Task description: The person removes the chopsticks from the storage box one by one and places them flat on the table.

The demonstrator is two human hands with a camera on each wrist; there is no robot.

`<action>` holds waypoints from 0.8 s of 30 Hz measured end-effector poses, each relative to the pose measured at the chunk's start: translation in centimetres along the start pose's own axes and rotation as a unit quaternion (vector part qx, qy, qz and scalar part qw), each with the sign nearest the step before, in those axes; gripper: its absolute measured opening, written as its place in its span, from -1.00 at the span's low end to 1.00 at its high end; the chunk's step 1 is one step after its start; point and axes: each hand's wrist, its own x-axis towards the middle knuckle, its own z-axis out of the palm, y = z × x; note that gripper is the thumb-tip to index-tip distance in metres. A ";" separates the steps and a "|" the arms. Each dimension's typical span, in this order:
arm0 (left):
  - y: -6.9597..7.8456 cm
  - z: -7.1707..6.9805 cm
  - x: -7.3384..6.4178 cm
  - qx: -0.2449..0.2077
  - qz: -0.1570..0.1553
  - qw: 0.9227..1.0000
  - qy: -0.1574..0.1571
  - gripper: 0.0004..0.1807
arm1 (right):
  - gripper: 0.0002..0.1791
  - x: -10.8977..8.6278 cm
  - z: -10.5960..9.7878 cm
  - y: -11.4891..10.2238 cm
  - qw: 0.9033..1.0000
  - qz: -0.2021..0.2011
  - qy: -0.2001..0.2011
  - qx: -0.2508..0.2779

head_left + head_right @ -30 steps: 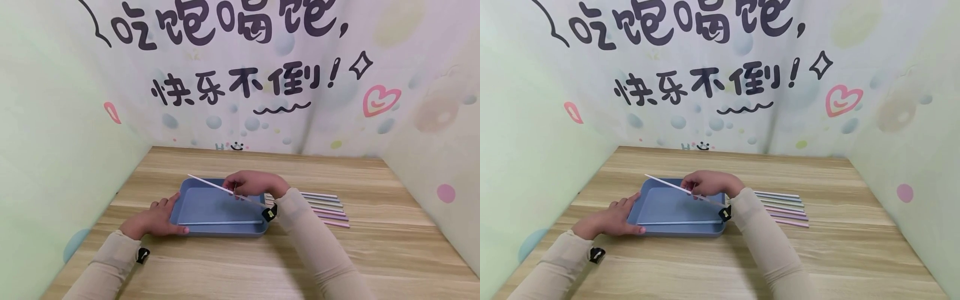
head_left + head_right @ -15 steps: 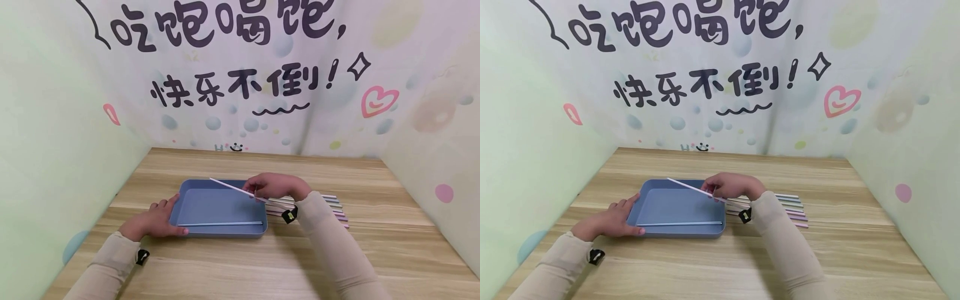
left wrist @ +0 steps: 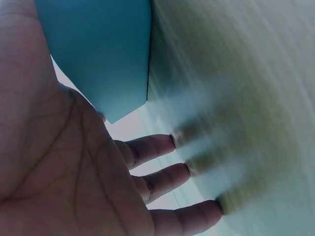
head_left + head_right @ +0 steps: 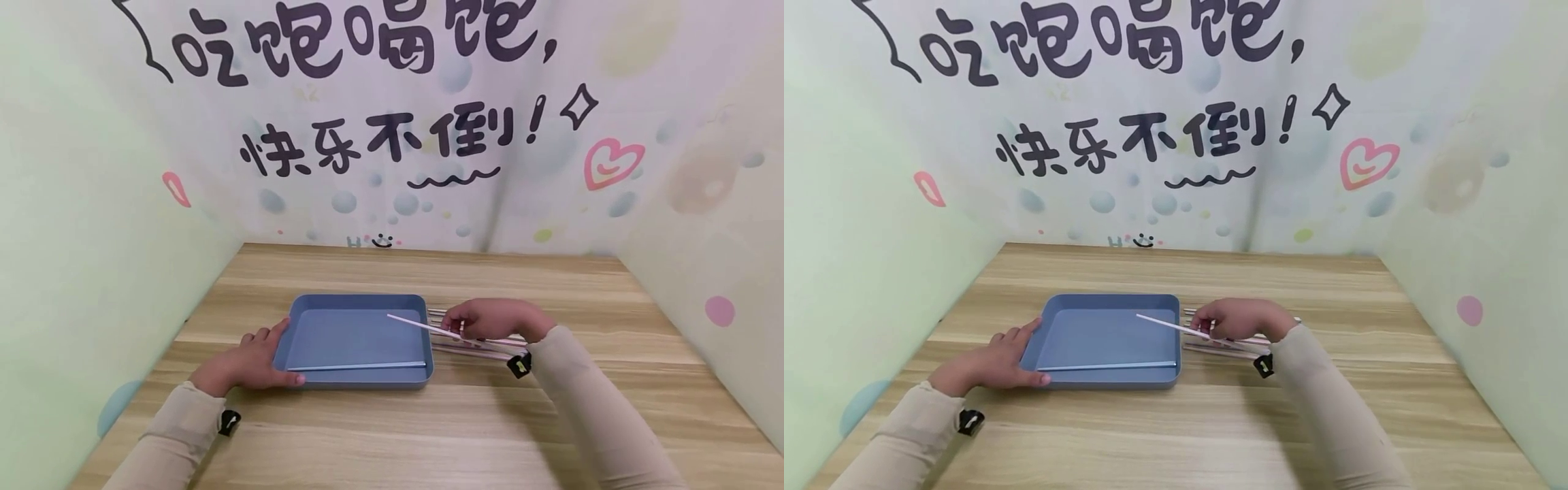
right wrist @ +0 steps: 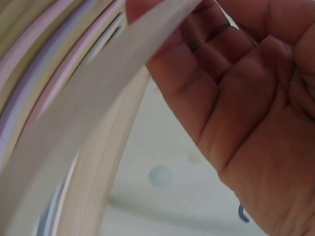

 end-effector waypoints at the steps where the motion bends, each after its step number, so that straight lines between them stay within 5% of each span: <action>1: 0.0 0.0 0.0 -0.001 -0.001 1.000 0.000 0.37 | -0.64 -0.4 0.0 0.3 1.000 0.006 0.000 0.002; 8: -0.1 0.0 -0.1 -0.005 0.003 1.000 -0.002 0.37 | -0.67 -2.9 0.3 2.1 0.999 0.051 -0.003 0.016; 24: 0.0 0.0 -0.2 -0.006 0.006 1.000 -0.001 0.36 | -0.68 -6.4 1.2 3.8 0.997 0.066 -0.005 0.026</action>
